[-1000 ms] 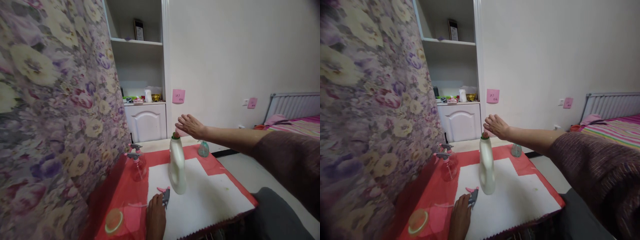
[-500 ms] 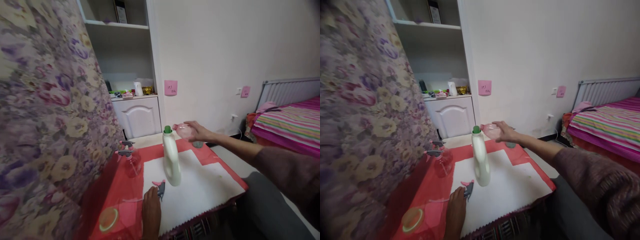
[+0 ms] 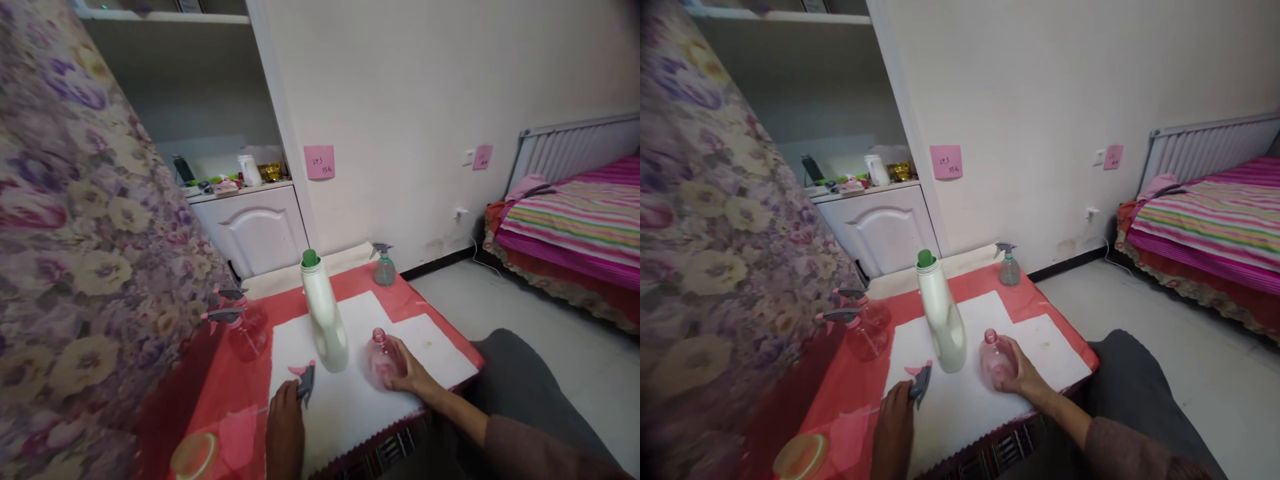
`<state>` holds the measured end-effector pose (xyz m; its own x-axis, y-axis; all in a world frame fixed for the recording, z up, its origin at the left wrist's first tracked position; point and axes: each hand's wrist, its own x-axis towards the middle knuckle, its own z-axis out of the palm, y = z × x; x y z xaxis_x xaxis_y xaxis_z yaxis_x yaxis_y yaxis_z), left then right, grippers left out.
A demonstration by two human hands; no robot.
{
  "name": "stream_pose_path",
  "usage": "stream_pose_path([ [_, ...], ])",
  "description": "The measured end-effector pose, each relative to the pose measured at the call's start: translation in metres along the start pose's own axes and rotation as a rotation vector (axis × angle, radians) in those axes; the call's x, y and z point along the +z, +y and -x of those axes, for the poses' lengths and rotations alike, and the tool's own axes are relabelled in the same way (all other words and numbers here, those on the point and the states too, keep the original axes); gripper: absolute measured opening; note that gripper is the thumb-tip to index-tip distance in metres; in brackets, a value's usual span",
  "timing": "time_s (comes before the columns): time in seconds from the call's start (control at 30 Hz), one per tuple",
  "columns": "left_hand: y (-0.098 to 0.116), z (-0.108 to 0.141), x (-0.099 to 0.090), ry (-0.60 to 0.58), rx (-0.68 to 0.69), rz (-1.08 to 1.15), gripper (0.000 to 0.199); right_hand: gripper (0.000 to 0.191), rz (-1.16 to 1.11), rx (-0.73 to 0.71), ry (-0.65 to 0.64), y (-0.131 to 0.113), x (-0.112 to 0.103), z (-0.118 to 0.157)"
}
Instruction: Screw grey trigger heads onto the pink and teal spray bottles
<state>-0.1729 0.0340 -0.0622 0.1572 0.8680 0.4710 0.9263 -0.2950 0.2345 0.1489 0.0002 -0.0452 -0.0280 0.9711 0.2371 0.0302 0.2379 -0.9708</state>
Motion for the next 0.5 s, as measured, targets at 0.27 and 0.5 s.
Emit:
stream_pose_path([
  [0.27,-0.005,0.001,-0.002,0.084,0.028,0.056,0.031,0.091,0.032,0.021,-0.04,0.002,-0.015,0.004],
  [0.5,0.022,-0.008,-0.046,0.201,-0.044,0.144,0.034,0.091,0.058,-0.006,-0.023,0.002,-0.013,0.006],
])
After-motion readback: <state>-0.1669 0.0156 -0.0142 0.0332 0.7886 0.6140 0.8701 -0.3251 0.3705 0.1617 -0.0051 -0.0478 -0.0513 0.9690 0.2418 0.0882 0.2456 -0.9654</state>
